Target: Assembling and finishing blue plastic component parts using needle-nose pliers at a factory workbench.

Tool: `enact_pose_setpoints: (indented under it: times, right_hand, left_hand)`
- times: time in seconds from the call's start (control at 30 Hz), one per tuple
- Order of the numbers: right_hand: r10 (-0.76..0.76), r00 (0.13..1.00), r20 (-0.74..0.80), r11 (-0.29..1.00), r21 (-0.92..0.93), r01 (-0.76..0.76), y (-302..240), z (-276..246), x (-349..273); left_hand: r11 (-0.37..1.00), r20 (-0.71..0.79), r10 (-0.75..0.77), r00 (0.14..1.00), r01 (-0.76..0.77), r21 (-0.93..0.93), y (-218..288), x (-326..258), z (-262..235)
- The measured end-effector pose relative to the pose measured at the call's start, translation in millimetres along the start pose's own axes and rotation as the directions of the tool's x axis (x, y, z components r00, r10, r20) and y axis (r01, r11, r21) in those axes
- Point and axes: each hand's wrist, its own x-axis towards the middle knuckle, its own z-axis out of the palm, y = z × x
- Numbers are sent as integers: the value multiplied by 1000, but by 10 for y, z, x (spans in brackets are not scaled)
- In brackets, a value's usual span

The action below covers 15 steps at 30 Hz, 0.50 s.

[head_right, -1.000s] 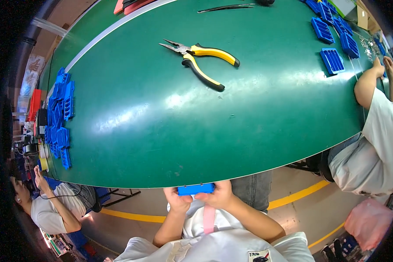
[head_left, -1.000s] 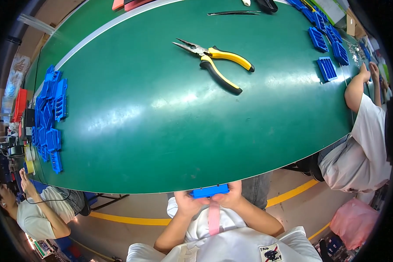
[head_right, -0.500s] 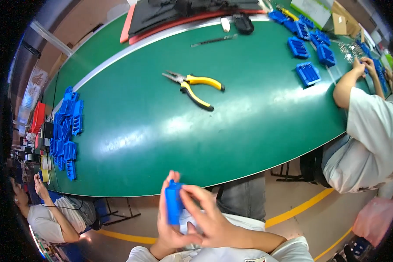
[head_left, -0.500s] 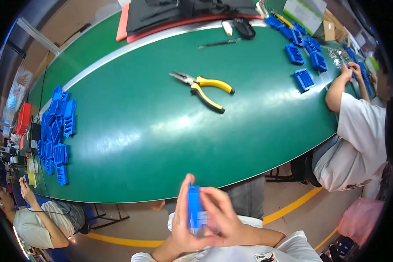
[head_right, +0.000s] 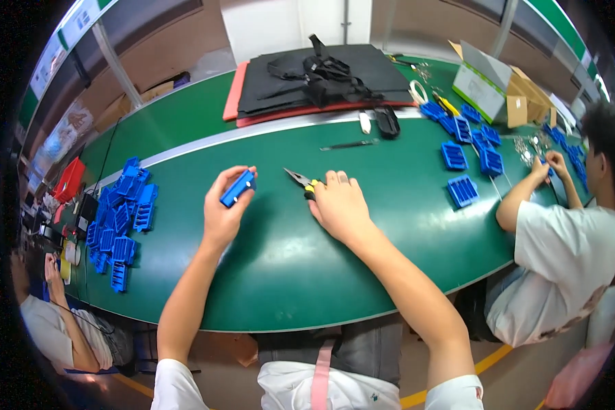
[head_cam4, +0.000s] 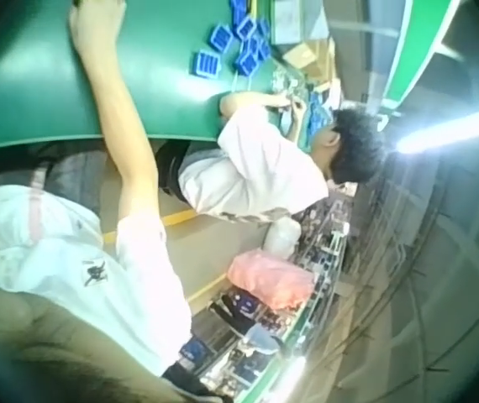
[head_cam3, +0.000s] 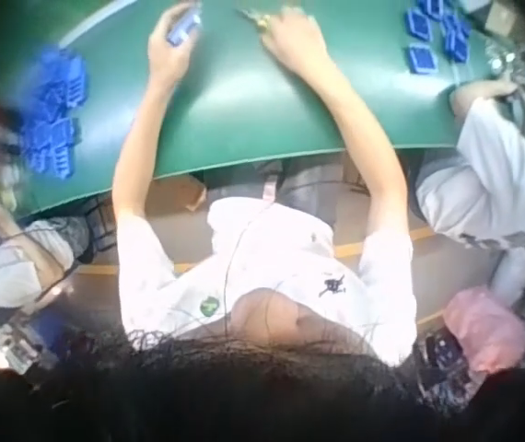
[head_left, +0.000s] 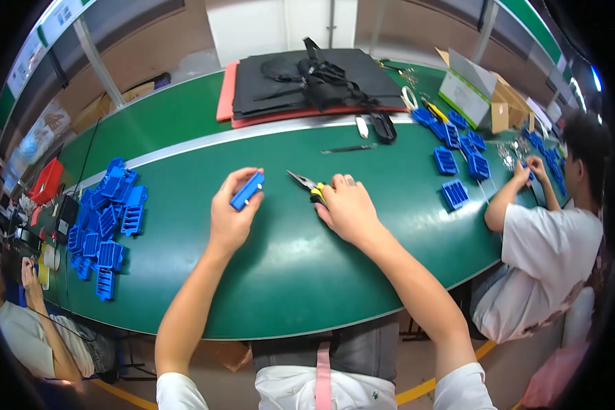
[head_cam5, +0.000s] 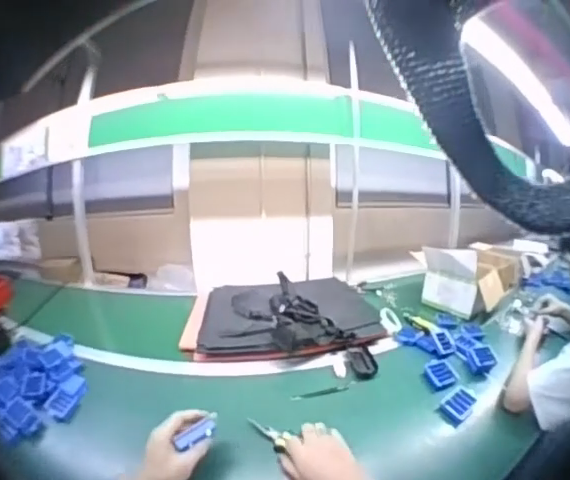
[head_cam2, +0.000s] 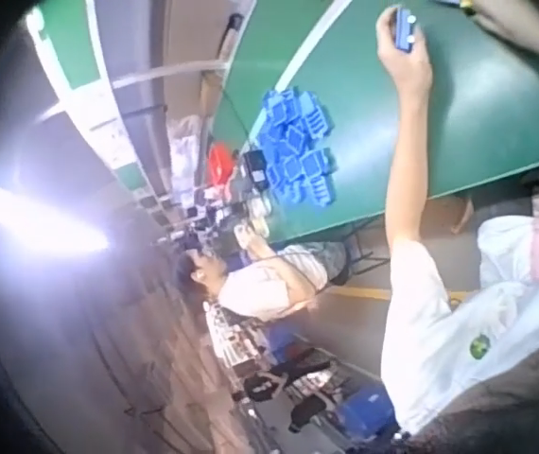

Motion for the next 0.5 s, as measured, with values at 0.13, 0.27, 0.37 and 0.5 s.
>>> enact_pose_setpoints:
  times: [0.13,0.27,0.37,0.5]
  right_hand:
    - [103,986,-132,961,270,-64,17,107,159]
    - [171,985,-7,758,640,-127,-80,-185,73]
    - [66,976,206,507,836,-211,-163,-299,-79]
    - [-7,955,295,368,889,-272,-301,-288,-119]
  left_hand:
    - [998,-27,-22,999,24,66,-76,-91,-25]
    - [989,-62,80,995,-71,131,-50,-108,-59]
    - [983,-41,124,991,-117,139,-62,-120,-46]
    - [984,-89,138,986,-125,130,-78,-101,-68]
